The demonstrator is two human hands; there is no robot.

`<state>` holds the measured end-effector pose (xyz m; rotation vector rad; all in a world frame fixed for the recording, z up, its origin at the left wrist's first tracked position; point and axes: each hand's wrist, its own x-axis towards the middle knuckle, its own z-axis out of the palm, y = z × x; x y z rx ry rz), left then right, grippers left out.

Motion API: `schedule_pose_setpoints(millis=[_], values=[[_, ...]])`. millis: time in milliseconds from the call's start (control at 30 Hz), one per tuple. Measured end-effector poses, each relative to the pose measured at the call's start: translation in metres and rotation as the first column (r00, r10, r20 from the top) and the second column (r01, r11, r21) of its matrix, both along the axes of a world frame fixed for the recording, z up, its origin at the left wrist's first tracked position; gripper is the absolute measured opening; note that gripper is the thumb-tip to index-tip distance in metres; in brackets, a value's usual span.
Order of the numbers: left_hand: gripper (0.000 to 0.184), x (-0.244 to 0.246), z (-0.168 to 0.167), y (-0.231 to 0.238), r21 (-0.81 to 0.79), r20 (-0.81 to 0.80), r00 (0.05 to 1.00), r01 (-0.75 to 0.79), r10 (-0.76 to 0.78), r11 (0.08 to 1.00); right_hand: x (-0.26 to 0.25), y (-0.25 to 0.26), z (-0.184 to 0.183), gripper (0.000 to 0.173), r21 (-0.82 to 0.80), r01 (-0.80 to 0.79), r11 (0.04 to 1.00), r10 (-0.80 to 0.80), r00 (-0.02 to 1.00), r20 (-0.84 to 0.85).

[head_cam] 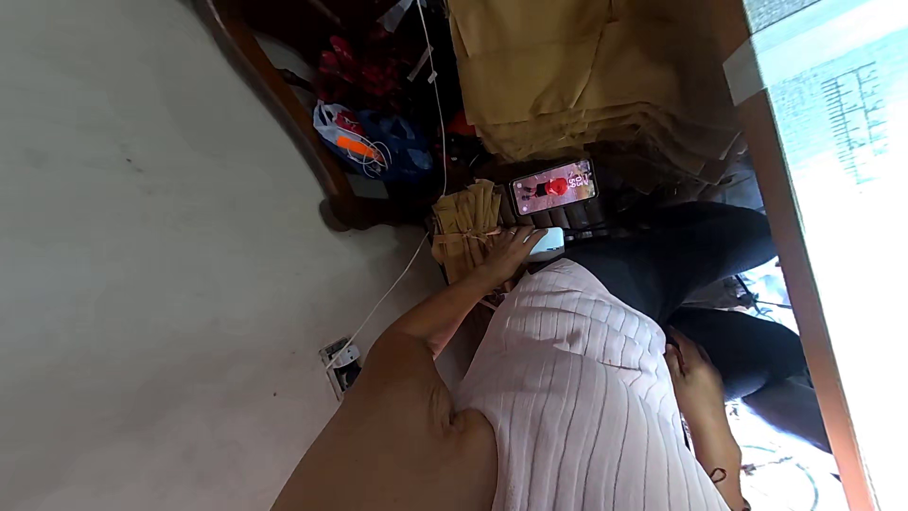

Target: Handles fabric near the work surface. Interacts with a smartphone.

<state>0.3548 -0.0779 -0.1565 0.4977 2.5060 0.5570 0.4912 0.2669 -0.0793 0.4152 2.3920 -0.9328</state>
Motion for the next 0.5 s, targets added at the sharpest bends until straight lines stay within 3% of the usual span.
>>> schedule_pose_setpoints(millis=[233, 500], values=[[0.082, -0.018, 0.003, 0.004, -0.088, 0.037, 0.999, -0.027, 0.030, 0.996, 0.003, -0.001, -0.003, 0.038, 0.004, 0.012, 1.000, -0.012, 1.000, 0.003], [0.076, -0.010, 0.001, 0.001, -0.096, 0.008, 0.999, -0.044, 0.045, 0.994, 0.006, -0.002, -0.007, 0.037, 0.013, 0.039, 0.999, -0.039, 0.999, -0.028]])
